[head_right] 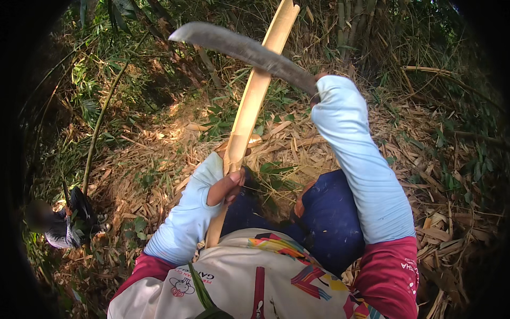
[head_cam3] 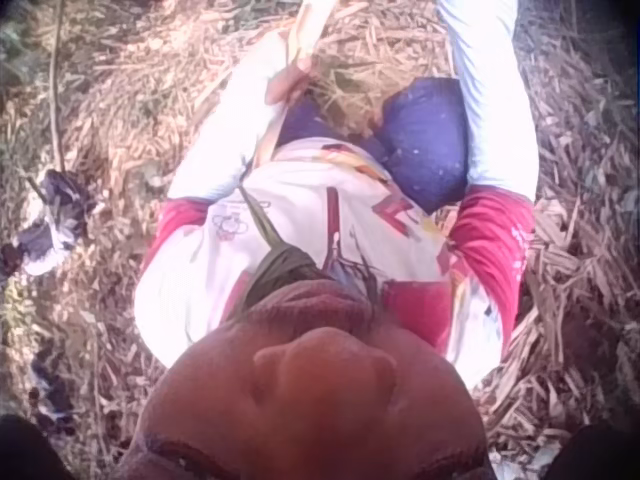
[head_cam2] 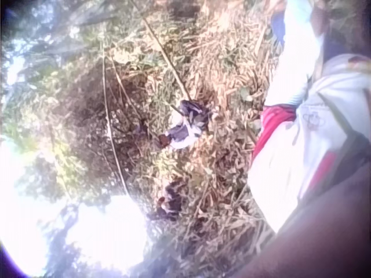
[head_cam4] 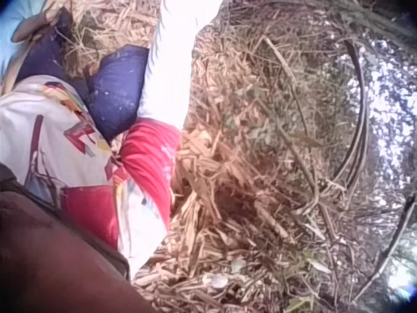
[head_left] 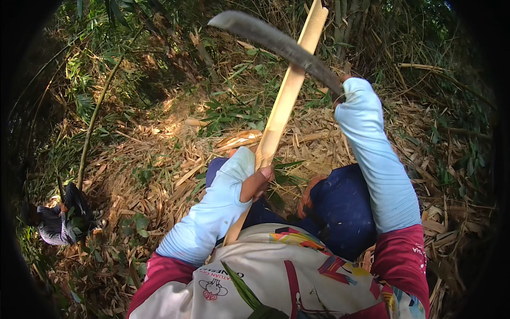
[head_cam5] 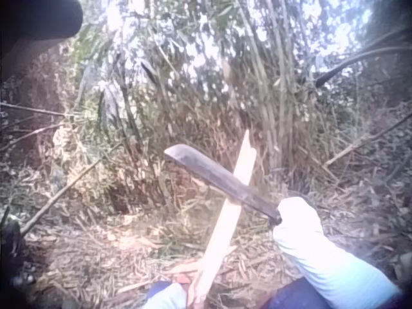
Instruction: The person uses a large machete to split a long bamboo stalk into thin strips. They hold the bamboo vertically and repeatedly strike it with the machete to separate the material into usable slats.
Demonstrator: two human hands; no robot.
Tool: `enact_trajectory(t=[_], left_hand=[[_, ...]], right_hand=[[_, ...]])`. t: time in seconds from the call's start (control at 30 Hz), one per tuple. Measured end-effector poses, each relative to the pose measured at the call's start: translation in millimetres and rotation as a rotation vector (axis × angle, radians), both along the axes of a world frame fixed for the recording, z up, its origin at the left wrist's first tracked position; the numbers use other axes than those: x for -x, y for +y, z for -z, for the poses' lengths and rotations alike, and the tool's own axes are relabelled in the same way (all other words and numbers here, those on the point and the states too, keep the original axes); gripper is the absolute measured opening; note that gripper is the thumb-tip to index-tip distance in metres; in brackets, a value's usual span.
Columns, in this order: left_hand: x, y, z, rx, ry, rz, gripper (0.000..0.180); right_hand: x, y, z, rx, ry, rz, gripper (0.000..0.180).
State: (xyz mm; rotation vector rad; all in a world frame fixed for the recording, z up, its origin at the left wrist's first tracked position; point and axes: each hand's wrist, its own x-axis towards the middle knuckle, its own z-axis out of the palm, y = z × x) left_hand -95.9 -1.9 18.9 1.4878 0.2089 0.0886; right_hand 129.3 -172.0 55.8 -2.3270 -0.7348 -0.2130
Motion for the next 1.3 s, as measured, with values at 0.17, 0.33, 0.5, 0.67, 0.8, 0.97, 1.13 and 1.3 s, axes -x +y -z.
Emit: enact_trajectory(t=[0.17, 0.33, 0.5, 0.67, 0.8, 0.97, 1.13, 1.3], left_hand=[[-4.6, 0.1, -4.1, 0.098, -0.009, -0.055, 0.038], [-3.5, 0.2, 4.0, 0.119, 0.021, -0.06, 0.033], [-5.2, 0.3, 3.9, 0.054, 0.005, -0.031, 0.026], [-3.9, -1.1, -0.1, 0.111, 0.0, -0.029, 0.027], [2.1, -3.3, 2.2, 0.11, 0.032, -0.065, 0.034], [4.6, 3.2, 8.3, 0.127, 0.03, -0.054, 0.042], [6.7, 1.2, 8.5, 0.09, 0.044, -0.032, 0.039], [5.2, 4.9, 16.8, 0.109, 0.015, 0.01, 0.041]], right_hand=[[57.5, 21.6, 13.0, 0.351, -0.432, -0.354, 0.017], [58.2, 24.5, 22.9, 0.337, -0.471, -0.463, 0.011], [43.9, 21.8, 14.6, 0.305, -0.517, -0.34, 0.007], [50.0, 24.8, 25.5, 0.261, -0.562, -0.418, 0.008], [46.6, 23.6, 18.5, 0.301, -0.514, -0.385, 0.009], [52.9, 26.6, 20.2, 0.249, -0.456, -0.35, 0.01], [40.1, 23.0, 9.7, 0.192, -0.402, -0.309, 0.009], [52.7, 23.2, 13.3, 0.394, -0.408, -0.306, 0.013]])
